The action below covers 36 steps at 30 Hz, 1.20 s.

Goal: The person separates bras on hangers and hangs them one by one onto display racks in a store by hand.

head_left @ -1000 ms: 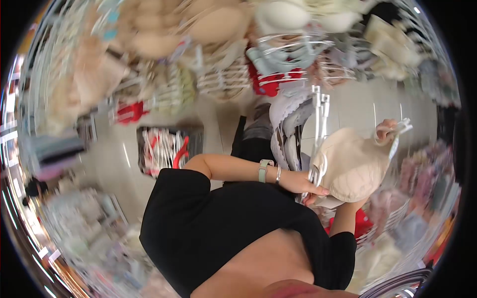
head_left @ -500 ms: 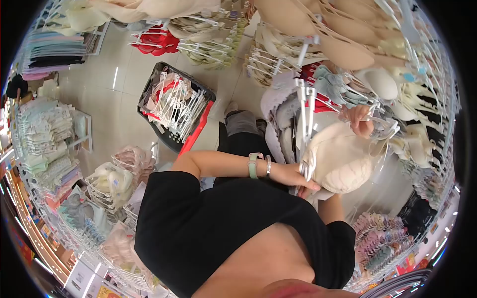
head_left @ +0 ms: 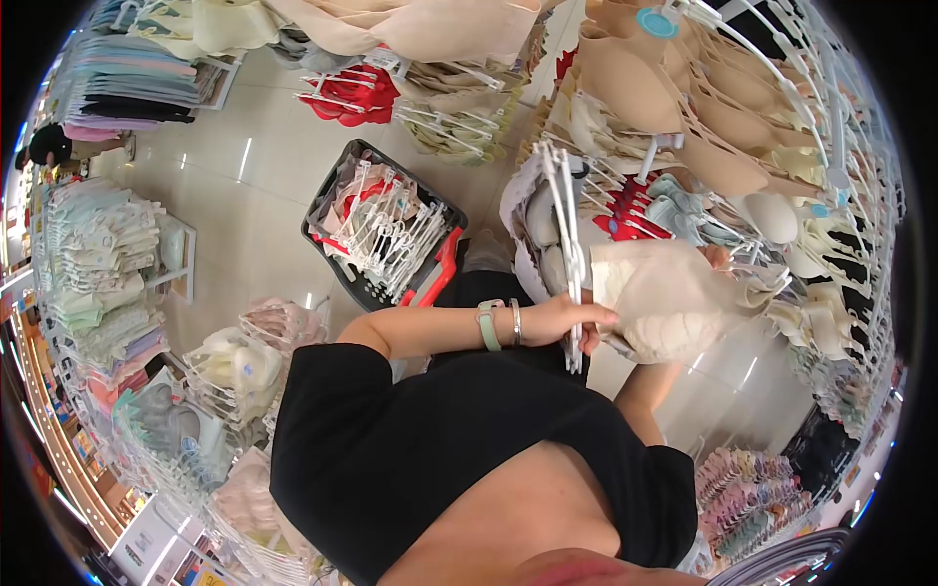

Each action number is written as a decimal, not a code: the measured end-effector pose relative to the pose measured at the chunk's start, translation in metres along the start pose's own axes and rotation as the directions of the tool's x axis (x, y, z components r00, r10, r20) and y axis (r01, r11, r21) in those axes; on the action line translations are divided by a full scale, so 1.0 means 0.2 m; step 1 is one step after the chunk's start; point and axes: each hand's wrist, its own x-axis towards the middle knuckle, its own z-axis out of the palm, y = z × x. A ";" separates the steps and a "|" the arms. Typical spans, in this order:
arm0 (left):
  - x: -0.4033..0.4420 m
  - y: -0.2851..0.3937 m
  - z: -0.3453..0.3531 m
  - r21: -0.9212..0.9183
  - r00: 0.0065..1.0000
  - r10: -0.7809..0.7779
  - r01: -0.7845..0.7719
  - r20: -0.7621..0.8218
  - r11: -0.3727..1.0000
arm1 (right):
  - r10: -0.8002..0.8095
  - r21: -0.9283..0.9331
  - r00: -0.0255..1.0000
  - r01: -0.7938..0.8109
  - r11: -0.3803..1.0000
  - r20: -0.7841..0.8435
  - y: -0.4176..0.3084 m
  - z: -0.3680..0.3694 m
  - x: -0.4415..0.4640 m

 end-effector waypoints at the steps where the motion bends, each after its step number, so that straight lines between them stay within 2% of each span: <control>1: 0.00 0.00 0.00 -0.068 0.999 0.018 -0.021 -0.044 0.997 | 0.009 0.001 1.000 -0.009 1.000 -0.003 -0.01 -0.03 0.01; 2: 0.02 -0.03 -0.04 -0.163 0.998 0.009 -0.020 -0.069 0.986 | 0.014 -0.002 1.000 -0.014 1.000 -0.002 -0.02 -0.06 0.01; 4: 0.02 -0.03 -0.08 -0.231 0.984 0.122 -0.150 -0.131 0.961 | 0.024 -0.017 1.000 -0.024 1.000 -0.002 -0.07 -0.13 0.04; 8: 0.00 -0.05 -0.06 -0.257 0.891 0.326 -0.411 -0.315 0.875 | 0.057 -0.044 0.998 -0.056 0.997 0.027 -0.20 -0.21 0.13; 10: 0.01 -0.09 -0.03 -0.200 0.829 0.414 -0.509 -0.377 0.837 | 0.079 -0.055 0.996 -0.077 0.996 0.037 -0.25 -0.19 0.16; 12: 0.03 -0.10 0.00 -0.125 0.780 0.473 -0.562 -0.410 0.818 | 0.031 -0.213 0.990 -0.060 0.975 -0.137 -0.27 -0.19 0.18; 14: 0.04 -0.13 -0.01 -0.019 0.668 0.566 -0.654 -0.483 0.756 | 0.007 -0.230 0.994 -0.031 0.973 -0.106 -0.28 -0.20 0.17; 16: 0.03 -0.15 0.00 0.027 0.541 0.695 -0.780 -0.473 0.626 | 0.038 -0.238 0.999 -0.032 0.971 0.020 -0.30 -0.24 0.16; 18: -0.01 -0.14 0.03 0.146 0.423 0.736 -0.809 -0.528 0.569 | 0.027 -0.238 0.995 -0.004 0.971 0.091 -0.24 -0.32 0.15; 20: -0.09 -0.16 0.08 0.184 0.339 0.758 -0.839 -0.558 0.512 | 0.104 -0.390 0.994 -0.104 0.915 -0.021 -0.18 -0.28 0.16; 22: -0.14 -0.23 0.13 0.221 0.226 0.773 -0.877 -0.593 0.426 | 0.255 -0.552 0.959 -0.278 0.786 -0.120 -0.09 -0.25 0.20; 24: -0.19 -0.33 0.17 0.192 0.160 0.776 -0.920 -0.610 0.341 | 0.363 -0.703 0.925 -0.334 0.627 -0.115 0.03 -0.14 0.28; 26: -0.22 -0.38 0.26 0.261 0.097 0.782 -0.911 -0.615 0.319 | 0.280 -0.909 0.951 0.001 0.417 0.130 0.26 -0.09 0.32; 28: -0.22 -0.42 0.34 0.301 0.005 0.836 -0.932 -0.549 0.204 | 0.225 -0.907 0.915 0.250 0.339 0.336 0.45 0.02 0.31; 29: -0.21 -0.44 0.35 0.314 -0.068 0.858 -0.943 -0.509 0.112 | 0.254 -0.905 0.901 0.258 0.338 0.352 0.55 0.02 0.31; 30: -0.21 -0.45 0.37 0.322 -0.092 0.842 -0.941 -0.532 0.100 | 0.310 -0.902 0.877 0.255 0.348 0.367 0.66 0.01 0.33; 32: -0.22 -0.47 0.41 0.360 -0.233 0.861 -0.931 -0.451 -0.064 | 0.383 -0.897 0.834 0.264 0.354 0.397 0.80 0.00 0.31; 34: -0.25 -0.52 0.43 0.398 -0.294 0.824 -0.913 -0.484 -0.092 | 0.428 -0.916 0.811 0.335 0.221 0.400 0.90 0.01 0.29; 36: -0.27 -0.56 0.43 0.508 -0.413 0.785 -0.849 -0.462 -0.147 | 0.468 -0.906 0.775 0.362 0.220 0.424 0.96 0.01 0.23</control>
